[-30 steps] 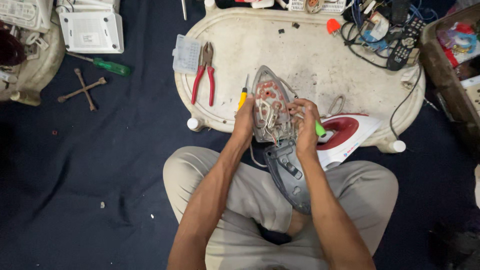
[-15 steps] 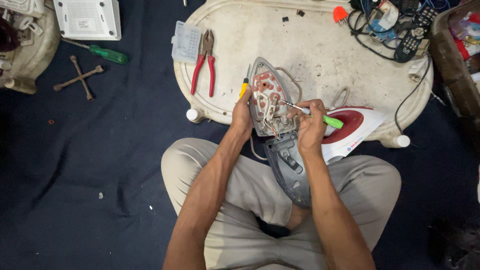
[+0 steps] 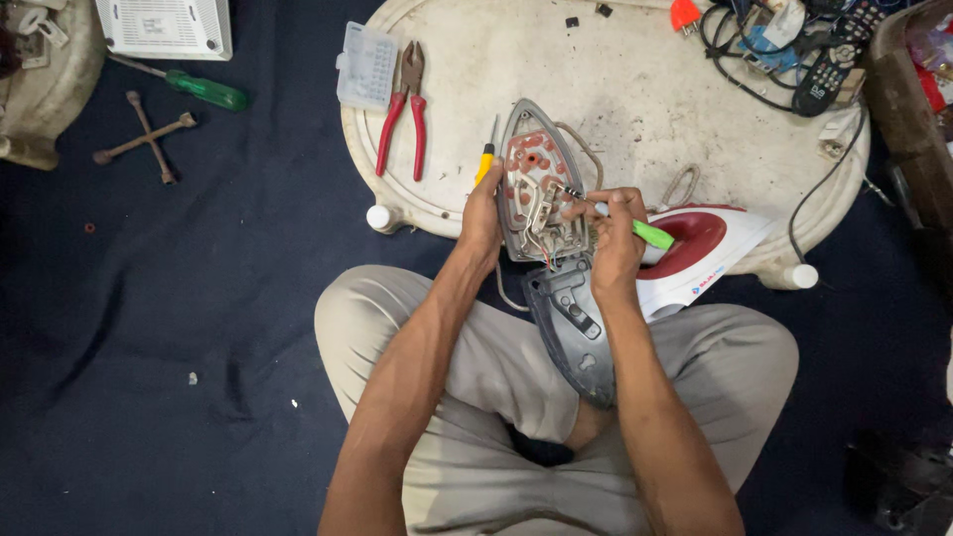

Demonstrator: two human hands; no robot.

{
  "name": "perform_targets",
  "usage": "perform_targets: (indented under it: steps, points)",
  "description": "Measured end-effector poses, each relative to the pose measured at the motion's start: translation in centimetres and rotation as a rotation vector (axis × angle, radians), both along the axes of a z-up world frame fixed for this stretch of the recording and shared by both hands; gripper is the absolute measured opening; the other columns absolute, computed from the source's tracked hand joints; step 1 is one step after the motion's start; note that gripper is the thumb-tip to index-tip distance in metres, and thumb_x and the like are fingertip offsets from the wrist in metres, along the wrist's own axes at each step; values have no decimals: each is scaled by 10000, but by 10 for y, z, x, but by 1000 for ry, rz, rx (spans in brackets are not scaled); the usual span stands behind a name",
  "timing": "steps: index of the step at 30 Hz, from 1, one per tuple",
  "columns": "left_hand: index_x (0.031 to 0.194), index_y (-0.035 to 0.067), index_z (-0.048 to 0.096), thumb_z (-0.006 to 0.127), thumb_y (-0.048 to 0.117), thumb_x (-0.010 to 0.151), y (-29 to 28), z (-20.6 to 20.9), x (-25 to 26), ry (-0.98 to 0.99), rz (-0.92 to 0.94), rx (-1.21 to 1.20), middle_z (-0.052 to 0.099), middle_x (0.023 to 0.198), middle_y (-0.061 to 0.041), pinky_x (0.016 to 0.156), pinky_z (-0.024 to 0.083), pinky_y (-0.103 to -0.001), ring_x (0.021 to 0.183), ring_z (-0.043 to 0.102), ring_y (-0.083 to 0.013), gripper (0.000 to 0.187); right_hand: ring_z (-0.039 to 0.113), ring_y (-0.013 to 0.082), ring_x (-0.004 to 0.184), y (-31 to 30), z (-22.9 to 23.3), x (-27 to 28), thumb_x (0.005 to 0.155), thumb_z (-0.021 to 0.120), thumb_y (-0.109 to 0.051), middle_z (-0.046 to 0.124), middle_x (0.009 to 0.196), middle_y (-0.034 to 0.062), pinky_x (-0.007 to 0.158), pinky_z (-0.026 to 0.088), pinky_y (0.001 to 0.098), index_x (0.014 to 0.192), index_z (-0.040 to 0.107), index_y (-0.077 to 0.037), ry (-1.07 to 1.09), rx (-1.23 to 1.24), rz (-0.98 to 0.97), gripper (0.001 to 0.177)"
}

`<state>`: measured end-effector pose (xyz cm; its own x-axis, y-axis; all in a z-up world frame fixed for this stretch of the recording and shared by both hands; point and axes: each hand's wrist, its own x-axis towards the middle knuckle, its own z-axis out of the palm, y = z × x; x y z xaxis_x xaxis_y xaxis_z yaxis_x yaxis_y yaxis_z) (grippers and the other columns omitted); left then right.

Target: The person sits on the floor and uses a screwdriver to remove screws from the base of a disassembled iron. They manipulate the internal components and wires, then reattach the base cover and tighten the screws.

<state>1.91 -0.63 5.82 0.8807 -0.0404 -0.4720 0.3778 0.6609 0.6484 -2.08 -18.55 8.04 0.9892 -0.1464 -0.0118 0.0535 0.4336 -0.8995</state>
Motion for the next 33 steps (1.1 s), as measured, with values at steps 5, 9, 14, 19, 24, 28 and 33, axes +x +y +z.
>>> perform_targets:
  steps: [5,9,14,19,24,28,33]
  points:
    - [1190,57,643,449,410,1077,0,3,-1,-20,-3,24,692,915,-65,714,594,-329,775,680,-162,419,673,230,845,1,1,-3,1119,462,-231,600,935,110,839,437,338,1078,544,-11,-9,-76,12,239]
    - [1152,75,644,469,438,1047,0,0,-1,11,-6,70,667,857,-61,633,588,-346,720,680,-178,417,688,238,858,1,0,-1,1116,448,-227,591,971,101,886,482,344,1090,529,-20,-63,-31,16,224]
    - [1114,58,633,500,445,1032,0,-8,2,43,10,75,654,809,-81,568,586,-364,656,685,-209,417,702,269,837,1,-2,0,1115,445,-235,578,997,104,882,530,401,1069,527,-9,-78,-1,23,244]
    - [1134,45,651,478,457,1035,-1,-7,1,52,-1,106,678,821,-82,571,587,-345,660,693,-192,458,714,270,853,4,3,-1,1127,434,-239,581,982,107,904,553,419,1069,529,-11,-69,-54,23,254]
    - [1180,33,648,449,403,1054,-1,3,-1,21,12,55,725,927,-110,672,616,-337,750,719,-184,439,724,235,892,9,11,-5,1151,407,-225,657,919,117,920,486,367,1073,533,-17,-70,-290,9,255]
    - [1154,28,662,440,401,1075,-1,8,0,18,-1,148,686,858,-93,598,574,-334,686,678,-174,440,719,191,860,11,11,-3,1152,399,-221,654,890,84,920,530,352,1059,538,-43,-84,-273,23,245]
    - [1125,48,660,440,399,1044,-1,7,2,19,-13,181,703,872,-68,632,590,-304,714,691,-151,421,646,152,780,10,4,-1,1169,422,-238,640,815,74,829,499,312,1024,558,-34,-58,-284,-39,284]
